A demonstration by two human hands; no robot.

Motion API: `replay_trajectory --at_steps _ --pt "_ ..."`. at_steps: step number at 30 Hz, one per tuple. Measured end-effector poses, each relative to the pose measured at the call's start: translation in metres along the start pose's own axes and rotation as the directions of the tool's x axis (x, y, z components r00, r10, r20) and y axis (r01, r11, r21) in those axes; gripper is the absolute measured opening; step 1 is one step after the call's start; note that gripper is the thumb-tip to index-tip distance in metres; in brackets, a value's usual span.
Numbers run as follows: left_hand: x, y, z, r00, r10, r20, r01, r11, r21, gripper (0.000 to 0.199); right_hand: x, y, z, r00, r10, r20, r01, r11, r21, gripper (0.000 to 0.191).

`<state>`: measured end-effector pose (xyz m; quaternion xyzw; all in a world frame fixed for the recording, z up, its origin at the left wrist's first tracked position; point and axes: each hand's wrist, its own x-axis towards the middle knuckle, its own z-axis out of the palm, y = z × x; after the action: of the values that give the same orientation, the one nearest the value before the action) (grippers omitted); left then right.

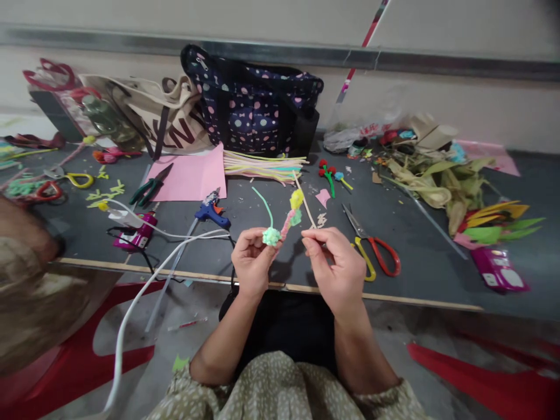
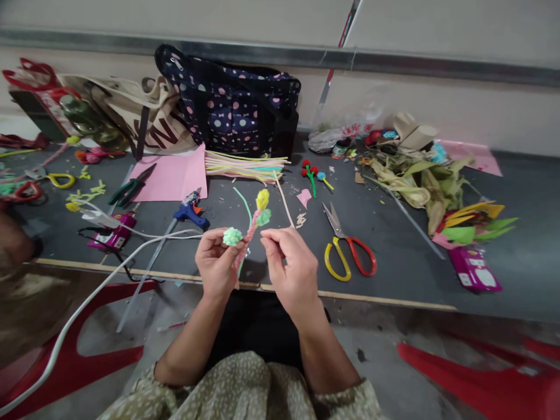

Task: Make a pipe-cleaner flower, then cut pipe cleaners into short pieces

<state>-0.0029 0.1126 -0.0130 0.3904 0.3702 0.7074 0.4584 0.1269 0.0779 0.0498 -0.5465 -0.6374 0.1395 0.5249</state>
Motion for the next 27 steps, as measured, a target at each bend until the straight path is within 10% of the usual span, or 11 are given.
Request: replay_trajectory --at_steps 5,27 --pt "-0.001 0.006 0.004 0.997 -0.081 -0.011 0.081 0.996 -0.043 0.027 -0.002 -0.004 0.004 0.999 -0.032 0.033 0.031 0.999 0.006 0.015" --pt "-0.005 -0.001 -0.004 0.911 0.390 0.136 -0.411 0.886 0.213 0.026 -0.007 -0.014 0.016 0.990 0.050 0.129 -0.056 0.997 0.044 0.008"
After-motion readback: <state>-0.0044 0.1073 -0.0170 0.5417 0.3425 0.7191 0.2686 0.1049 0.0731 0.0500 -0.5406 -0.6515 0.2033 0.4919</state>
